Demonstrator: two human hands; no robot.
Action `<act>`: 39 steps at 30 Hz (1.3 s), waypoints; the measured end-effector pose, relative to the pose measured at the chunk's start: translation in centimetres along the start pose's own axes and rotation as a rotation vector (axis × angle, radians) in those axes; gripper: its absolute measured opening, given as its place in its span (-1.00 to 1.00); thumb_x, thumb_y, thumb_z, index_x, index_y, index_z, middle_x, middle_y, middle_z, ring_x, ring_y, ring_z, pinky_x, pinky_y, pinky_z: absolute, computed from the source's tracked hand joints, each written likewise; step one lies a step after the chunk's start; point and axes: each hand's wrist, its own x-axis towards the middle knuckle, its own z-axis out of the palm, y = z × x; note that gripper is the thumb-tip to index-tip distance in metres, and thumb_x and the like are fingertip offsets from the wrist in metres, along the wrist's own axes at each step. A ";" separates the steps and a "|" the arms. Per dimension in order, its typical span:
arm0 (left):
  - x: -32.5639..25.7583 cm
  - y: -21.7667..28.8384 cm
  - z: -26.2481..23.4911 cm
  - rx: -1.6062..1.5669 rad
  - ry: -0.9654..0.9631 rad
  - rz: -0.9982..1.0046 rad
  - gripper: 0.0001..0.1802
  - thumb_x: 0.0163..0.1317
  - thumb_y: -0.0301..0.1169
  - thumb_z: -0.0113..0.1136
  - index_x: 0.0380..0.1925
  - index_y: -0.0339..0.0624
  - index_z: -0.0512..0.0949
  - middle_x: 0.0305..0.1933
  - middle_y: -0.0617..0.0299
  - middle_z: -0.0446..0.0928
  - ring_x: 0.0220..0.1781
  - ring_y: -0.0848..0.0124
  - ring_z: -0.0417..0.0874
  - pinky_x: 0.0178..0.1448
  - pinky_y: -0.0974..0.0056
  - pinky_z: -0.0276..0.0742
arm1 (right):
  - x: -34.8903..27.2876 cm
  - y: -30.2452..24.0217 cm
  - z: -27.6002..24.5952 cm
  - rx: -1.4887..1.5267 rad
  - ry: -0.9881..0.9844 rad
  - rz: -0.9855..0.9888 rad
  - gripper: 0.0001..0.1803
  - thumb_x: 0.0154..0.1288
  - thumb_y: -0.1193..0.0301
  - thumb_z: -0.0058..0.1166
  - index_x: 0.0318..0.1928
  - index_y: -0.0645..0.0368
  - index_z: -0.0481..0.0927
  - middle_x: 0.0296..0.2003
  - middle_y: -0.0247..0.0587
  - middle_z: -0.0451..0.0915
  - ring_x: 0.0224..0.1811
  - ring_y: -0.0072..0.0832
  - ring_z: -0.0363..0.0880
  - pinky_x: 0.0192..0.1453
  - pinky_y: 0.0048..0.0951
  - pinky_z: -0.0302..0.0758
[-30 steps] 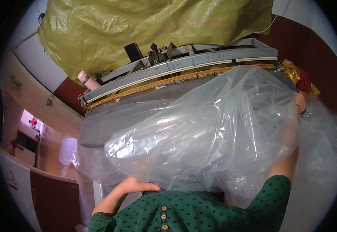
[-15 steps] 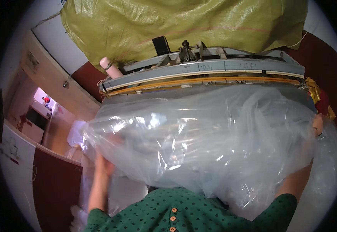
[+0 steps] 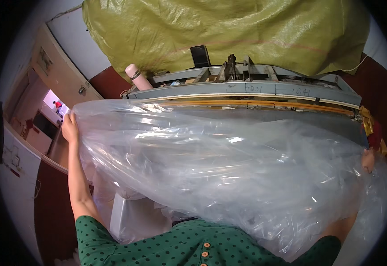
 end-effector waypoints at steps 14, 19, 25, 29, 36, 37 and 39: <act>-17.9 -4.1 7.8 -0.001 -0.782 0.384 -0.30 -0.04 -0.58 0.07 0.21 -0.14 0.16 -0.19 -0.11 0.52 -0.26 -0.04 0.55 -0.19 0.00 0.45 | -4.3 -4.2 -4.3 0.283 -0.146 0.122 -0.67 0.16 0.17 0.12 -0.45 0.22 0.55 -0.47 -0.33 0.59 -0.42 -0.52 0.50 -0.26 -0.45 0.42; -18.2 6.5 4.7 -0.479 -0.442 0.764 -0.51 0.05 -0.46 0.11 0.06 -0.18 0.34 0.05 0.03 0.40 0.05 0.09 0.42 0.04 0.12 0.39 | -5.4 -3.5 -5.6 0.398 -0.146 0.167 -0.67 0.17 0.16 0.11 -0.44 0.22 0.56 -0.45 -0.33 0.59 -0.41 -0.52 0.50 -0.25 -0.46 0.42; -18.0 13.7 4.3 -0.711 -0.602 0.818 -0.50 0.04 -0.24 0.22 -0.01 -0.20 0.40 0.02 0.07 0.43 0.10 0.13 0.36 0.22 0.10 0.14 | -5.6 -4.1 -6.8 0.536 -0.152 0.202 -0.66 0.17 0.15 0.10 -0.43 0.22 0.56 -0.44 -0.32 0.60 -0.39 -0.51 0.50 -0.24 -0.46 0.41; -17.3 15.0 6.6 -0.737 -0.716 0.678 -0.63 0.05 -0.25 0.23 -0.20 -0.25 0.50 -0.16 0.10 0.52 -0.03 0.16 0.46 0.10 0.13 0.25 | -5.7 -3.9 -7.7 0.606 -0.143 0.229 -0.66 0.17 0.14 0.09 -0.42 0.21 0.57 -0.43 -0.31 0.60 -0.38 -0.51 0.51 -0.22 -0.46 0.41; -19.2 15.9 12.7 -1.023 -0.872 0.179 -0.82 0.07 -0.35 0.19 -0.43 -0.25 0.52 -0.52 0.08 0.51 -0.51 0.17 0.48 -0.40 0.20 0.38 | -6.3 -4.0 -9.0 0.730 -0.131 0.267 -0.65 0.18 0.13 0.08 -0.41 0.21 0.57 -0.41 -0.31 0.60 -0.36 -0.50 0.51 -0.21 -0.47 0.41; -19.3 16.7 12.4 -0.945 -0.772 0.280 -0.83 0.07 -0.36 0.20 -0.44 -0.24 0.52 -0.51 0.07 0.51 -0.50 0.16 0.49 -0.39 0.19 0.38 | -6.3 -3.5 -9.3 0.734 -0.130 0.276 -0.65 0.18 0.13 0.08 -0.41 0.21 0.57 -0.41 -0.30 0.60 -0.36 -0.50 0.51 -0.20 -0.47 0.41; -19.9 18.4 11.6 -0.784 -0.563 0.471 -0.84 0.06 -0.36 0.20 -0.45 -0.21 0.51 -0.48 0.07 0.51 -0.48 0.13 0.49 -0.38 0.17 0.38 | -6.6 -2.8 -9.8 0.747 -0.124 0.295 -0.64 0.18 0.12 0.08 -0.40 0.21 0.57 -0.41 -0.30 0.60 -0.35 -0.50 0.52 -0.20 -0.47 0.41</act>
